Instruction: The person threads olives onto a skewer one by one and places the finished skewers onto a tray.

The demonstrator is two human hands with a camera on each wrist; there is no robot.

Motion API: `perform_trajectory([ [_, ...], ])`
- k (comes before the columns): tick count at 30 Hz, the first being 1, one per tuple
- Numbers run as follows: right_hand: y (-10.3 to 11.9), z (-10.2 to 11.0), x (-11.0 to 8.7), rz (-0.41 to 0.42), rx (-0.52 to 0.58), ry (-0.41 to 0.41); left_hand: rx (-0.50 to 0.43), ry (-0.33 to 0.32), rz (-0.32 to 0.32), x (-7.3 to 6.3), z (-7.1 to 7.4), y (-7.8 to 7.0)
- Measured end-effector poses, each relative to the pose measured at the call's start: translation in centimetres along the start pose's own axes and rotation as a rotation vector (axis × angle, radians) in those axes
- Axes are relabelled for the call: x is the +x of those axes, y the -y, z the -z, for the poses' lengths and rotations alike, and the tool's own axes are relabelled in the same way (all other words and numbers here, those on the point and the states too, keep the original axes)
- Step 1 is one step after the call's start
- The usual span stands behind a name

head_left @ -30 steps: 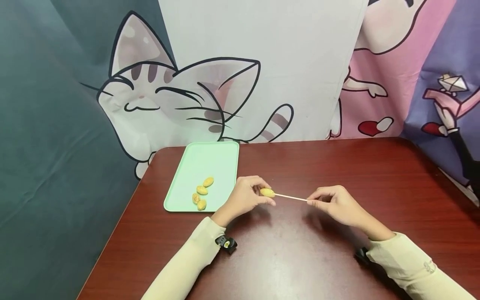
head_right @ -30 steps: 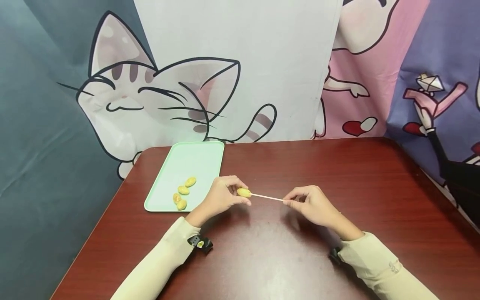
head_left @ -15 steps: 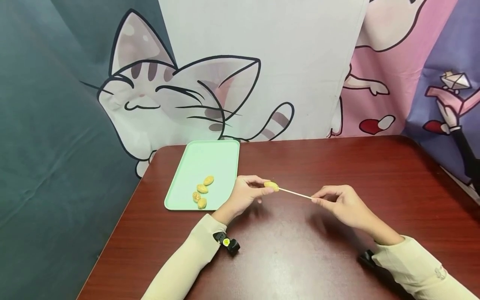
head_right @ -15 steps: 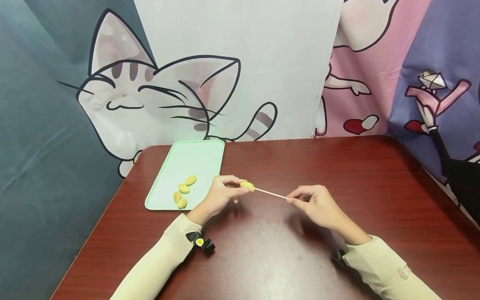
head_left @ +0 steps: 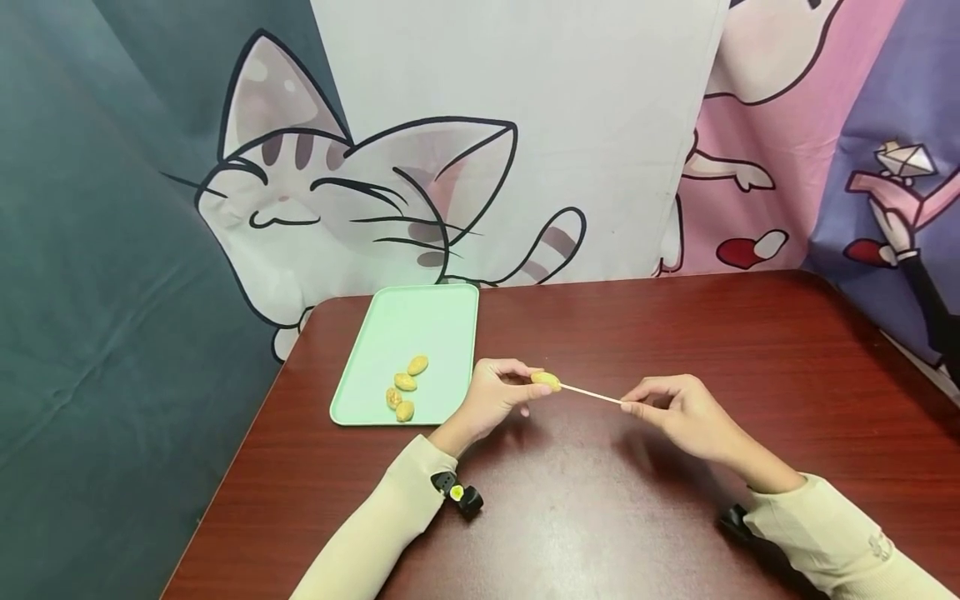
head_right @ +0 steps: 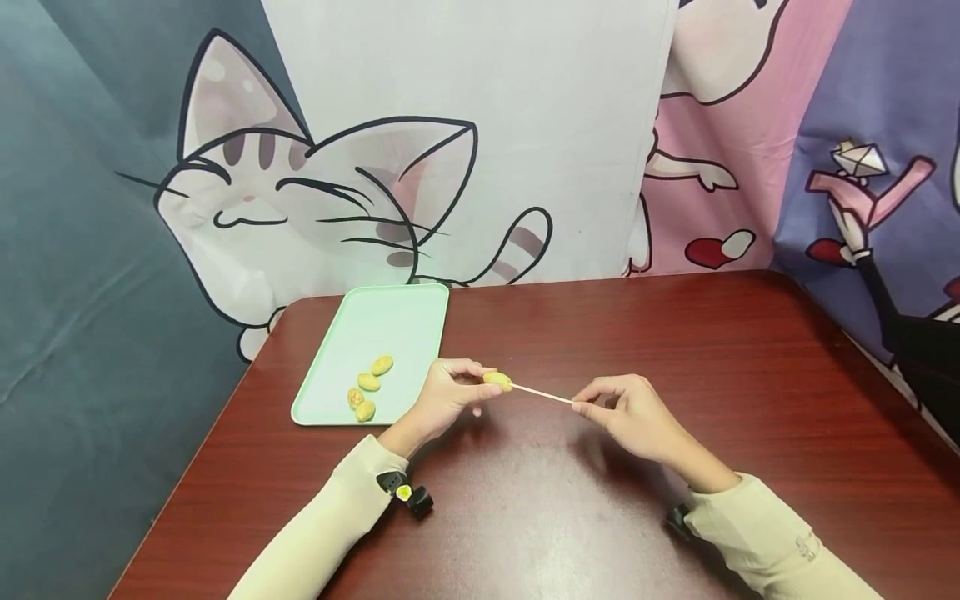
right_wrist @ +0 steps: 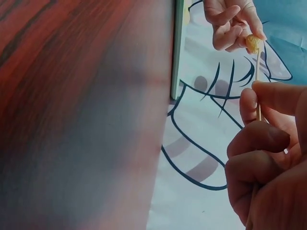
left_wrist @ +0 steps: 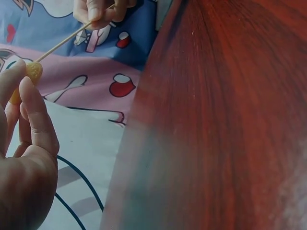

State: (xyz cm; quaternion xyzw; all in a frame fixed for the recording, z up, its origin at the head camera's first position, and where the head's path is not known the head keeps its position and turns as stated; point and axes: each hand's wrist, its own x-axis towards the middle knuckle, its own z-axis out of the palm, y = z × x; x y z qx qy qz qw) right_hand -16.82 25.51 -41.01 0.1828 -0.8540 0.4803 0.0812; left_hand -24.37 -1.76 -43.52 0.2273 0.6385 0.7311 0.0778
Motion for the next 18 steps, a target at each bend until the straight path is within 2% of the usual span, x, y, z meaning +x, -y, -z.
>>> perform_trajectory([
  [10, 0.21, -0.17, 0.13, -0.012, 0.019, -0.007, -0.014, -0.019, -0.002, 0.23, -0.23, 0.08],
  [18, -0.09, -0.24, 0.05, -0.016, 0.022, 0.003, -0.041, -0.032, 0.016, -0.12, -0.32, 0.5],
])
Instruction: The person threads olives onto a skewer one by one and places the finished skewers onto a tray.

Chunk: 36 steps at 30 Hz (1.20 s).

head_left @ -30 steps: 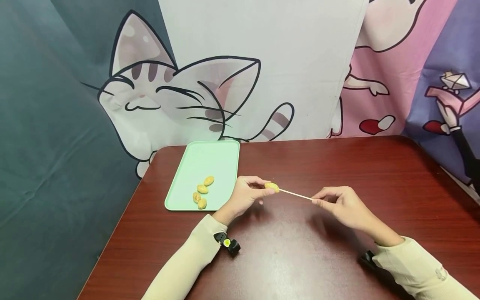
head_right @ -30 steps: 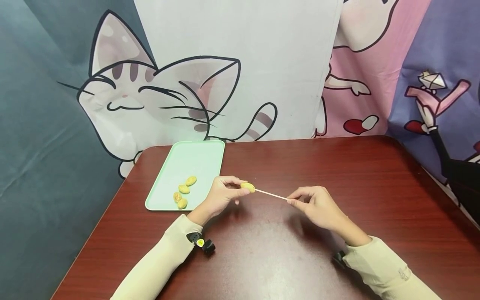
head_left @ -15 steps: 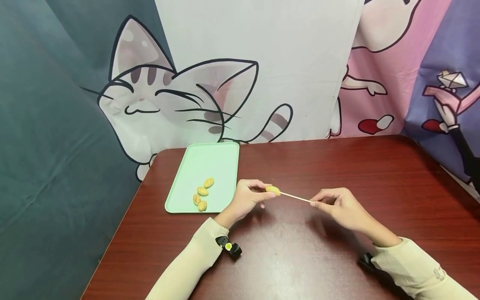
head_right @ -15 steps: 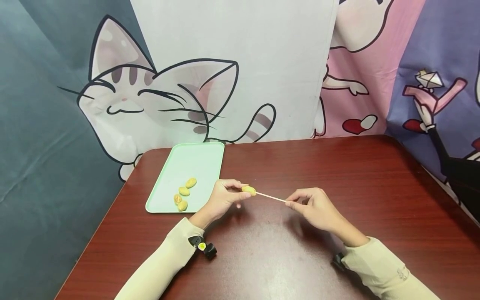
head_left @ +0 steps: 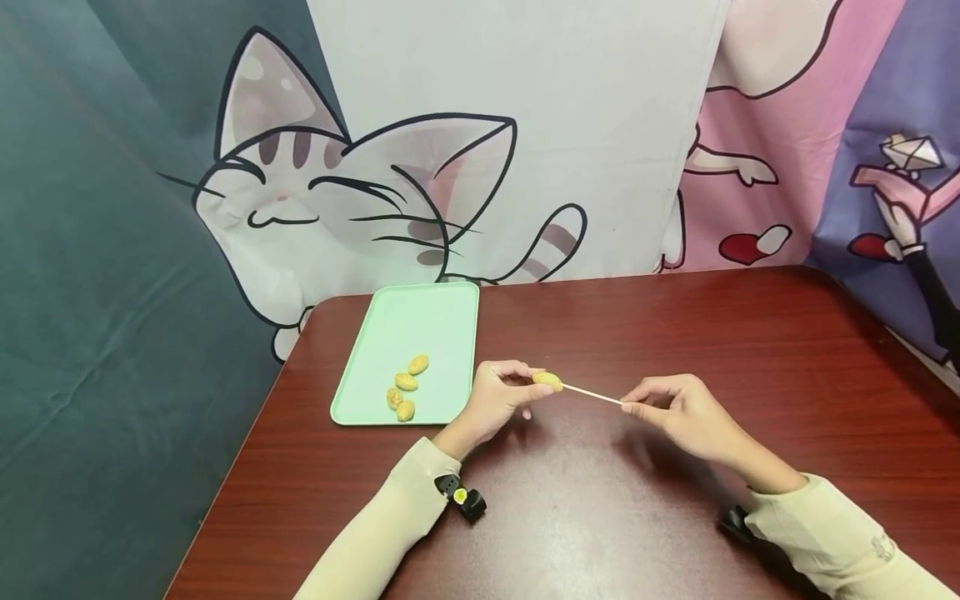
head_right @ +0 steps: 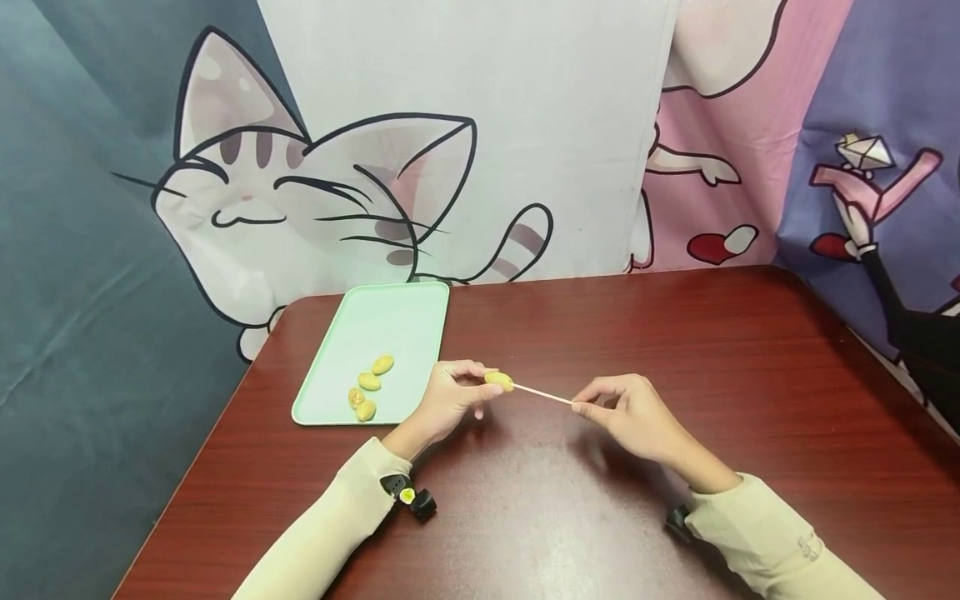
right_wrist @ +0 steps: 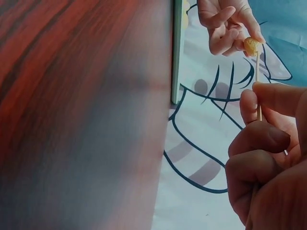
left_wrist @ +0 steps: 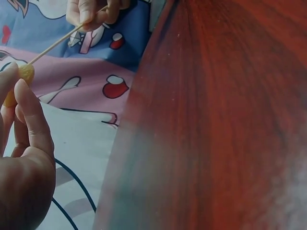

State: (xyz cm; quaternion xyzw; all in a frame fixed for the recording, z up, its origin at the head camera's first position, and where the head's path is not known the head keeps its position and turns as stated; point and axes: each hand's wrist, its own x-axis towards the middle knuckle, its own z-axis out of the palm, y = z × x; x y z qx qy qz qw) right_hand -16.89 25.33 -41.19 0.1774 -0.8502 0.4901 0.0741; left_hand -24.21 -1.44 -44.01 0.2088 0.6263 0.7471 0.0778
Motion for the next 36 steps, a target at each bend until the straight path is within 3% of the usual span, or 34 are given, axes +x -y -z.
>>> perform_trajectory([
  [9, -0.2, -0.1, 0.1, -0.03, 0.122, 0.064, 0.001, 0.027, -0.057, 0.0, 0.3, -0.1],
  [14, -0.3, 0.1, 0.1, -0.07, 0.208, 0.127, 0.041, 0.07, -0.078, -0.1, 0.4, -0.3],
  [19, -0.6, 0.3, 0.0, -0.095, 0.294, 0.19, 0.023, 0.105, -0.093, -0.3, 0.2, -0.3],
  [27, 0.3, -0.2, 0.2, -0.047, 0.16, 0.104, -0.007, 0.074, -0.067, -0.4, -0.6, 0.3],
  [36, 1.3, -0.5, 0.7, -0.057, 0.144, 0.102, -0.025, 0.064, -0.063, -0.5, -1.3, 0.2],
])
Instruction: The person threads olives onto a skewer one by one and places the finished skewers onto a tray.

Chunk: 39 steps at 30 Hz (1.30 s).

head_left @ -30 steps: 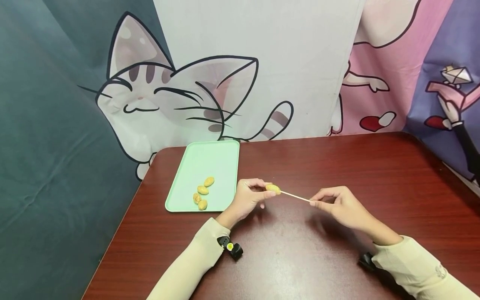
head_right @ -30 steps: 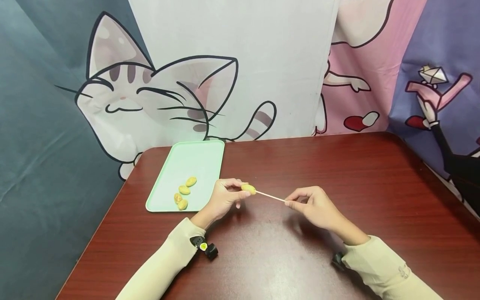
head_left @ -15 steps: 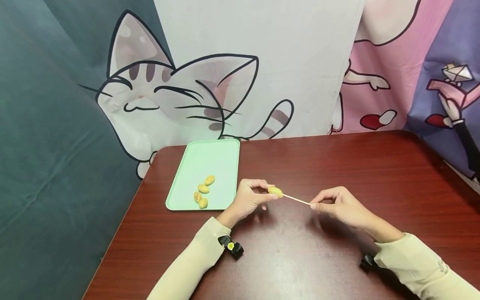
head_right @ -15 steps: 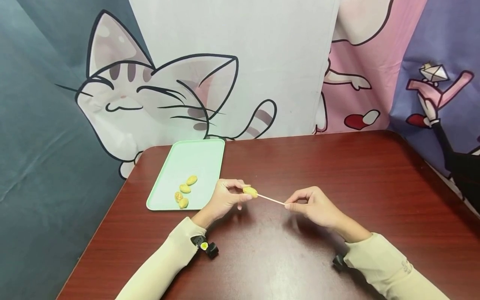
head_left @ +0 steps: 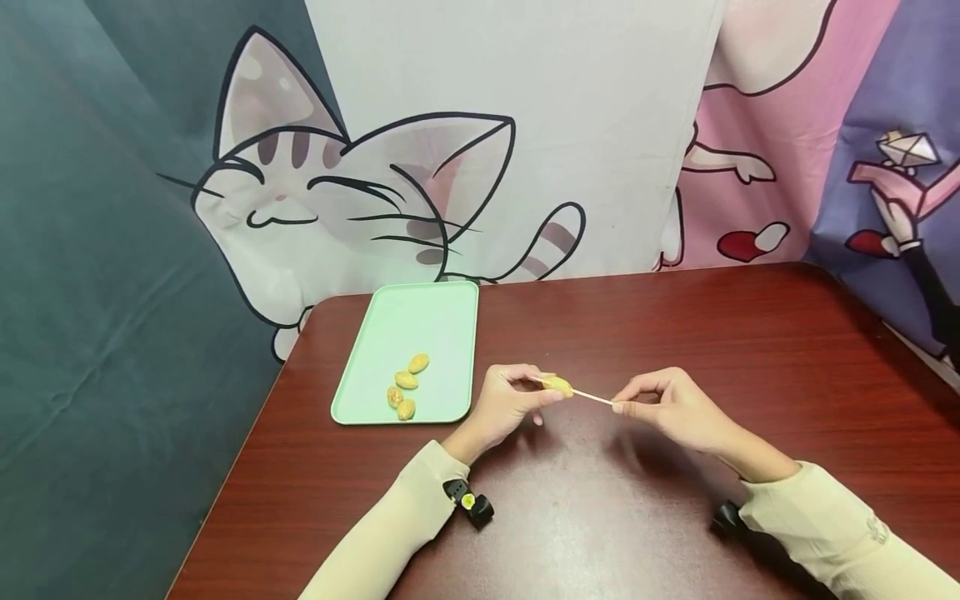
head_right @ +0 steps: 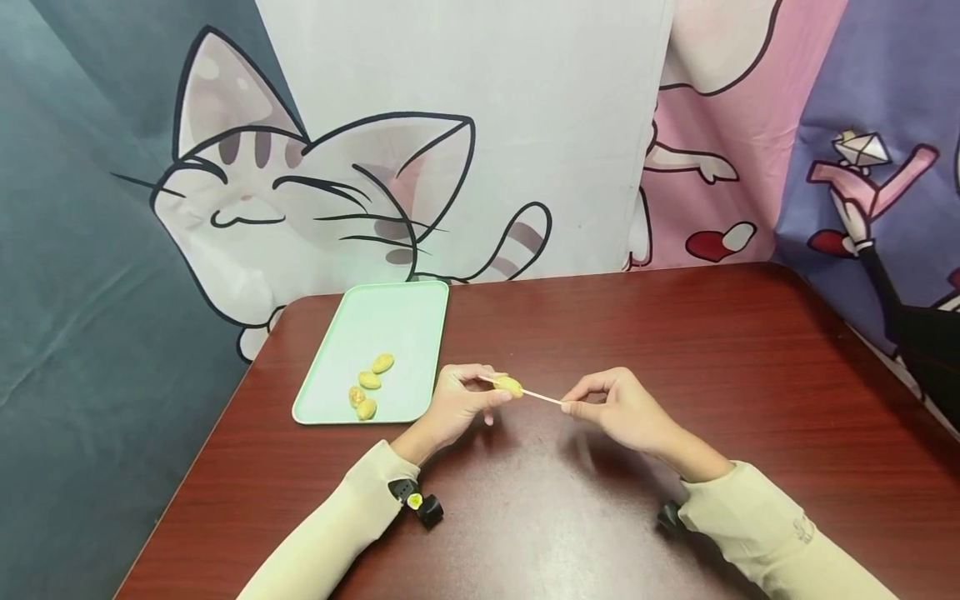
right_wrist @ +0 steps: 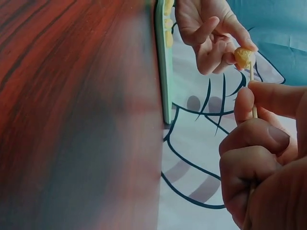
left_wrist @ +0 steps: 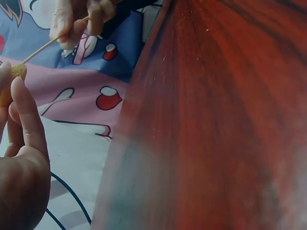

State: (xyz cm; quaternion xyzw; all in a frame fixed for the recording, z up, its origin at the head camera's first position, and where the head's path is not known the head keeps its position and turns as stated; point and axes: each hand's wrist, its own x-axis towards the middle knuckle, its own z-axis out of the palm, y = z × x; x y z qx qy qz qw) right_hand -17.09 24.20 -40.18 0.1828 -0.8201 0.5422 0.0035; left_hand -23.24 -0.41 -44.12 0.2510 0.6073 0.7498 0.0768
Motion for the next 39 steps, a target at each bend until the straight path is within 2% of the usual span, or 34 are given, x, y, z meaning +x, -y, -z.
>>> perform_trajectory([
  [5, 0.2, 0.0, 0.4, -0.015, -0.004, 0.004, 0.02, 0.008, -0.003, 0.2, -0.3, 0.1],
  [12, 0.2, -0.2, 1.4, -0.023, -0.01, 0.03, 0.021, -0.018, 0.003, 0.3, -0.5, 0.0],
  [23, 0.9, -0.1, 2.1, -0.048, -0.02, 0.04, 0.041, 0.019, -0.009, 0.6, -1.1, 0.0],
  [29, 1.5, -0.3, 2.2, -0.049, -0.038, 0.051, 0.031, 0.035, 0.021, 0.5, -1.3, -0.1],
  [35, 2.3, 0.2, 2.8, -0.017, -0.084, 0.116, 0.014, -0.003, -0.011, 0.3, -0.6, -0.7],
  [39, 2.7, 1.0, 2.9, 0.01, -0.105, 0.154, -0.049, -0.048, 0.015, 0.0, -0.1, -0.8],
])
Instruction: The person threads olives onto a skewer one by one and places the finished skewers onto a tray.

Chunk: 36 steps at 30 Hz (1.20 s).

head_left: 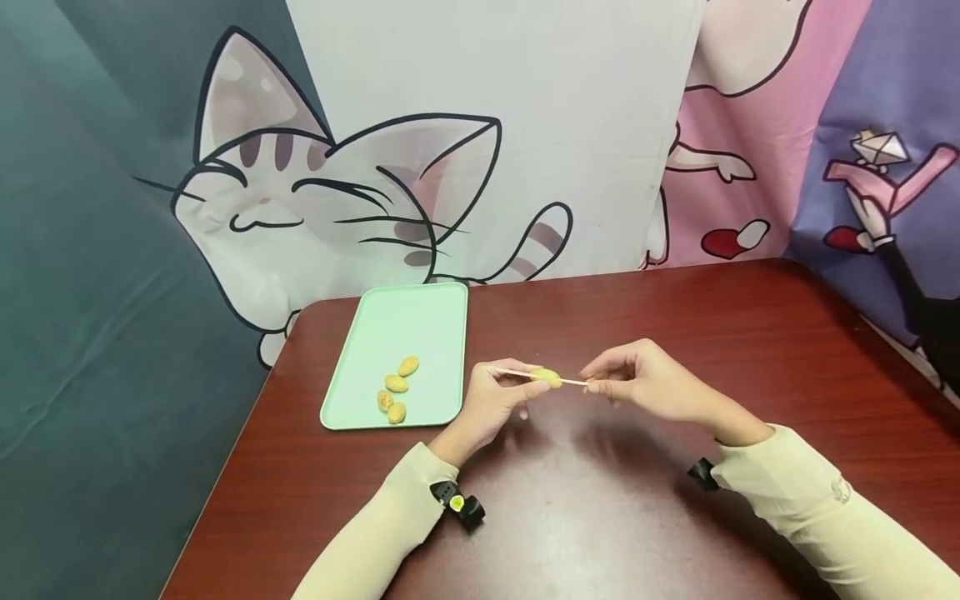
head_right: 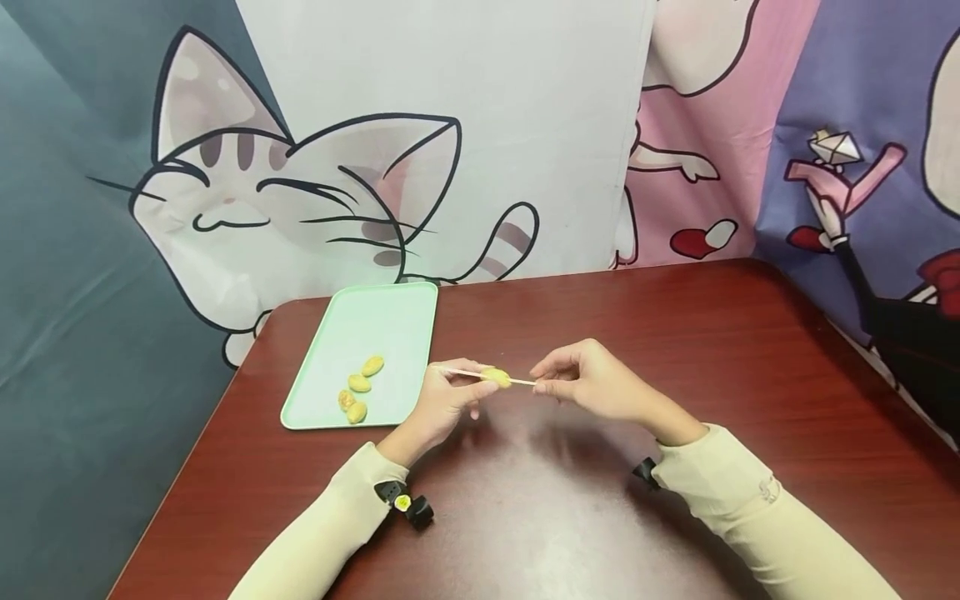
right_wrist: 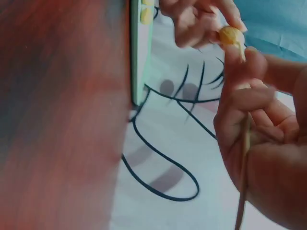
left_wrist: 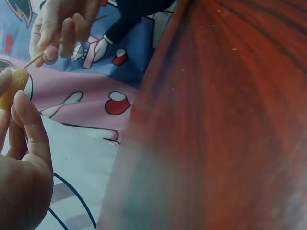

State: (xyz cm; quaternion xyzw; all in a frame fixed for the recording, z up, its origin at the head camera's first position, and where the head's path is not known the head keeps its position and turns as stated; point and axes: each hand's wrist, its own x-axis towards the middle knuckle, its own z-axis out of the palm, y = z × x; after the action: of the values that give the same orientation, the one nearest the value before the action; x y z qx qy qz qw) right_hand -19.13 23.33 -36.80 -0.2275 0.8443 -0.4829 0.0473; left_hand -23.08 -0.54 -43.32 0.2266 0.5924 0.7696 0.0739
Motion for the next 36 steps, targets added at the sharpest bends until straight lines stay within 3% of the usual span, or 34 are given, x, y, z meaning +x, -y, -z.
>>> perform_trajectory([
  [7, 0.1, 1.2, -0.8, -0.023, -0.065, -0.038, -0.105, -0.064, 0.005, 0.0, 0.6, -0.3],
  [13, -0.4, 1.4, -1.3, 0.037, -0.114, -0.102, -0.156, -0.049, 0.049, 0.1, 1.2, -0.6],
  [23, -0.2, 0.5, -1.4, 0.046, -0.018, -0.153, -0.16, -0.048, 0.074, 0.1, 1.3, -1.1],
  [36, -1.0, -0.4, -1.2, 0.041, 0.026, -0.137, -0.152, -0.058, 0.058, -0.4, 1.7, -0.6],
])
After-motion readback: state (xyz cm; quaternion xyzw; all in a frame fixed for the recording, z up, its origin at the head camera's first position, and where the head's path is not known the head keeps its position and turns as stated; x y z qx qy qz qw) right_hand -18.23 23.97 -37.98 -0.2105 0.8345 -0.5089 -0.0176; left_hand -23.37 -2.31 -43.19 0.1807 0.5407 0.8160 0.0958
